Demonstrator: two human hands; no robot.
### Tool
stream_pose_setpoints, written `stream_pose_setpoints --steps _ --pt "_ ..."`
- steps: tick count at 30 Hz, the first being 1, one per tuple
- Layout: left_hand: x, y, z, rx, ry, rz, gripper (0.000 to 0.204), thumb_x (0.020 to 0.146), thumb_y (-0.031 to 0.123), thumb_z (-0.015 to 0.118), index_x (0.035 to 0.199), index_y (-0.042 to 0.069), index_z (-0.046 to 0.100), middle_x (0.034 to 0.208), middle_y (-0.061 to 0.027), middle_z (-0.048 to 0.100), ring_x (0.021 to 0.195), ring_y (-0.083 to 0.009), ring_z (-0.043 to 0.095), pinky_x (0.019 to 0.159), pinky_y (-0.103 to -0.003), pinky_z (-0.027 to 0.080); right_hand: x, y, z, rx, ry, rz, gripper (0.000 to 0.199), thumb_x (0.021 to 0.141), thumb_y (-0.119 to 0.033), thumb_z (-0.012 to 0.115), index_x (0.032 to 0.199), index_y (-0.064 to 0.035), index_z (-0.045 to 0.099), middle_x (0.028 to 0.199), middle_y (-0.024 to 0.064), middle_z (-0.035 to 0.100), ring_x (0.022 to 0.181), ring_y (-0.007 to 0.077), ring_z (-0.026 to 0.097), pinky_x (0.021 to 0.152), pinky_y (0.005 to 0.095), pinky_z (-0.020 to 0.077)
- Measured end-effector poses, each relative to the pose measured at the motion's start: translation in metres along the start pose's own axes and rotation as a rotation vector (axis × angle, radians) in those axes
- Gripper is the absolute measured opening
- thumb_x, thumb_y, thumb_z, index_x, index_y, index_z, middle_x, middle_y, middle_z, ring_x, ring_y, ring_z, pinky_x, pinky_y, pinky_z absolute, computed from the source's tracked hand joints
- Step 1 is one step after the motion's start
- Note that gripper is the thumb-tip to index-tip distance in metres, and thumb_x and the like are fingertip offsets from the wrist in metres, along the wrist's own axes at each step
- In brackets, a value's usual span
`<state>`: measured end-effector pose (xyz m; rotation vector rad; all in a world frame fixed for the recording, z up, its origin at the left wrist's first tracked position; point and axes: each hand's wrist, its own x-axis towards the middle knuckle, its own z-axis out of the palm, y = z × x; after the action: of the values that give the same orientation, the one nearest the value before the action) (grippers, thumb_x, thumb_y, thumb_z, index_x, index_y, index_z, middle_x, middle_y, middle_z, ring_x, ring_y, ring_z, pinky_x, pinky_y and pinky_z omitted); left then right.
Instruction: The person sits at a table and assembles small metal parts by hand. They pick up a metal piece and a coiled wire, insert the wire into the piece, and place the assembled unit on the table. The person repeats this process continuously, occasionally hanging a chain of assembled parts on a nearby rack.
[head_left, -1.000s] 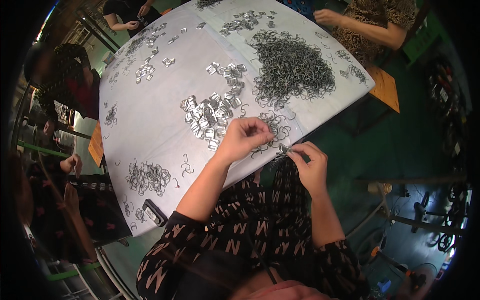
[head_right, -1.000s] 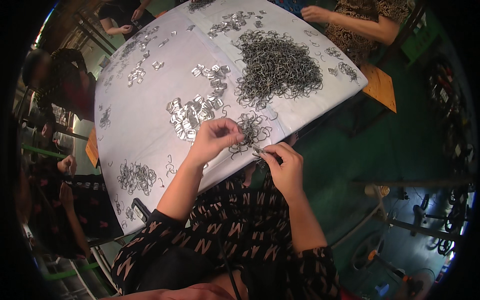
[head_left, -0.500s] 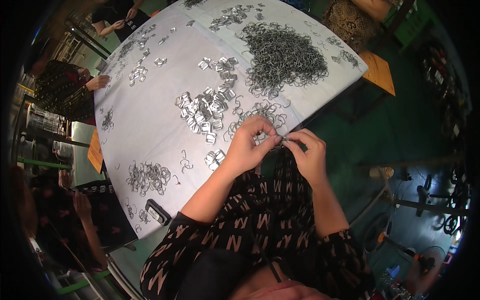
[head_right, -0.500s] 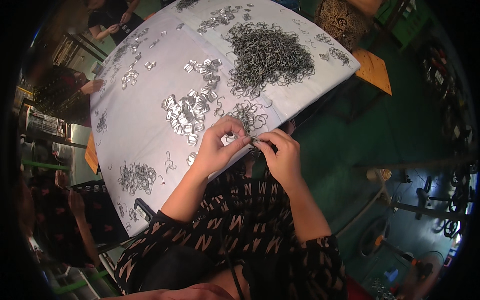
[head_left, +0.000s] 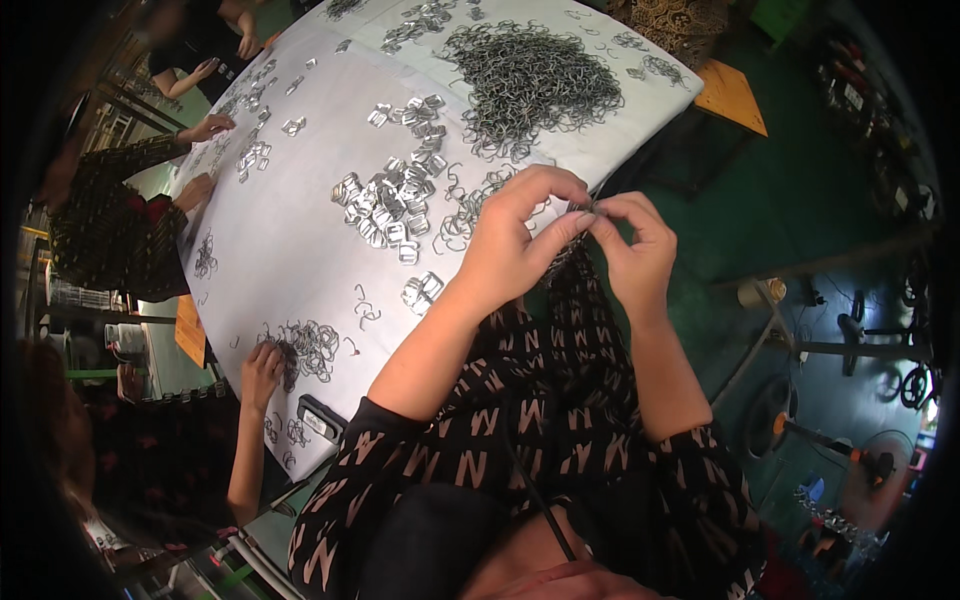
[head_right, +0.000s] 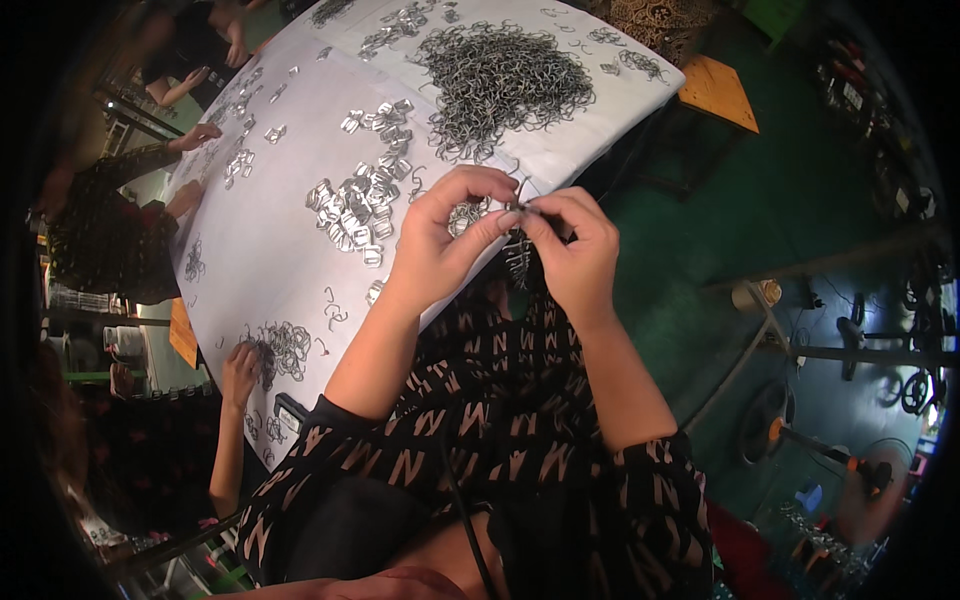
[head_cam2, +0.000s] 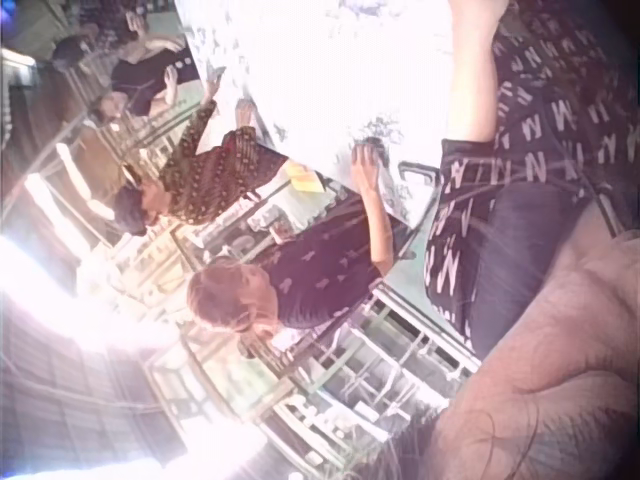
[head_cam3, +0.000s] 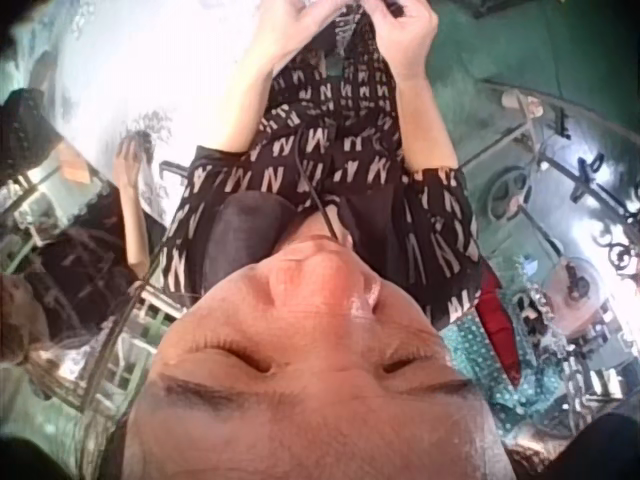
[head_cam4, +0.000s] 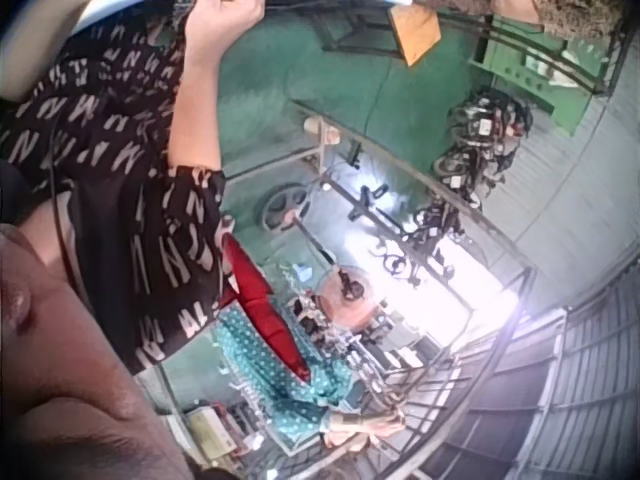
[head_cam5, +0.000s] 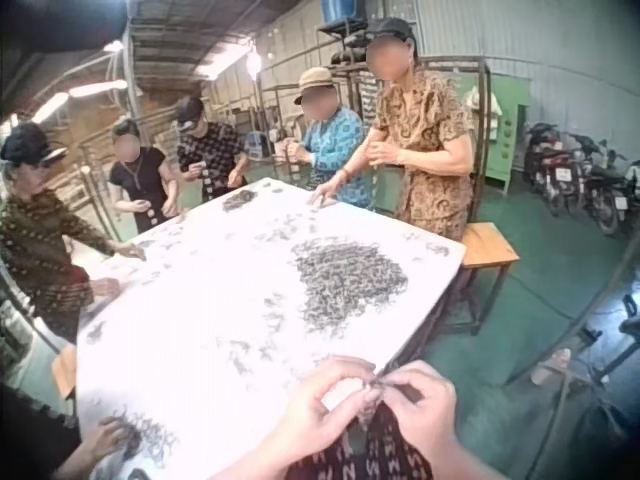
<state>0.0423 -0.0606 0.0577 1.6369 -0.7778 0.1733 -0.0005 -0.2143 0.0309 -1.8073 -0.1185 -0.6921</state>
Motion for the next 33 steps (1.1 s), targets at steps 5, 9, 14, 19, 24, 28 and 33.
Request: stream_pose_setpoints --steps 5,9,14,19,24,28,33 --pt "0.004 0.006 -0.001 0.052 0.018 0.056 0.027 0.079 0.008 0.073 0.103 0.0 0.065 0.096 -0.0121 0.065 0.086 -0.025 0.062 0.08 -0.032 0.048 0.013 -0.008 -0.016 -0.035 0.076 -0.062 0.012 0.079 -0.002 0.071 0.084 0.0059 0.065 0.076 0.0067 0.062 0.07 0.0125 0.057 0.066 0.0244 0.0456" --pt "0.013 0.017 0.002 0.055 0.013 0.135 0.027 0.08 0.01 0.072 0.105 0.0 0.065 0.098 -0.0127 0.065 0.089 -0.0252 0.061 0.08 -0.032 0.048 0.018 -0.019 -0.023 -0.054 0.098 -0.096 0.012 0.079 -0.002 0.072 0.084 0.0063 0.065 0.077 0.0065 0.062 0.071 0.0113 0.057 0.066 0.0236 0.0455" --pt "0.005 -0.003 0.004 0.051 0.079 0.052 0.025 0.081 0.01 0.07 0.102 0.0 0.064 0.097 -0.0139 0.065 0.087 -0.0251 0.062 0.08 -0.032 0.048 0.027 -0.028 -0.054 -0.03 0.307 -0.097 0.012 0.08 -0.003 0.072 0.084 0.0067 0.065 0.079 0.0055 0.063 0.071 0.01 0.057 0.066 0.0228 0.0456" --pt "-0.028 -0.075 0.017 0.287 0.064 0.0 0.02 0.081 0.008 0.068 0.099 -0.001 0.065 0.095 -0.0167 0.065 0.09 -0.0318 0.063 0.08 -0.036 0.049 0.033 -0.062 -0.109 -0.105 0.551 -0.243 0.011 0.079 -0.002 0.072 0.083 0.0055 0.065 0.078 0.0065 0.063 0.072 0.0111 0.058 0.066 0.0239 0.0462" --pt "-0.057 -0.138 0.013 0.503 0.108 0.041 0.018 0.085 0.01 0.065 0.098 -0.002 0.063 0.092 -0.0173 0.061 0.087 -0.0345 0.059 0.077 -0.041 0.048 0.046 -0.104 -0.156 -0.254 0.683 -0.429 0.013 0.077 -0.004 0.073 0.081 0.0051 0.065 0.075 0.008 0.061 0.069 0.0142 0.058 0.065 0.0254 0.0468" --pt "-0.067 -0.151 0.027 0.504 0.087 0.062 0.018 0.085 0.009 0.063 0.1 -0.001 0.062 0.099 -0.0172 0.06 0.093 -0.0354 0.056 0.082 -0.042 0.046 0.03 -0.151 -0.209 -0.391 0.825 -0.457 0.016 0.078 -0.008 0.074 0.08 0.0046 0.065 0.075 0.0078 0.063 0.068 0.0142 0.059 0.065 0.0258 0.0474" --pt "-0.07 -0.158 0.011 0.54 0.103 0.111 0.019 0.085 0.006 0.062 0.102 -0.001 0.061 0.103 -0.018 0.059 0.097 -0.0353 0.055 0.087 -0.043 0.044 0.013 -0.187 -0.277 -0.436 0.951 -0.57 0.016 0.08 -0.011 0.075 0.083 0.0022 0.068 0.073 0.001 0.065 0.065 0.0065 0.056 0.061 0.0219 0.0464"
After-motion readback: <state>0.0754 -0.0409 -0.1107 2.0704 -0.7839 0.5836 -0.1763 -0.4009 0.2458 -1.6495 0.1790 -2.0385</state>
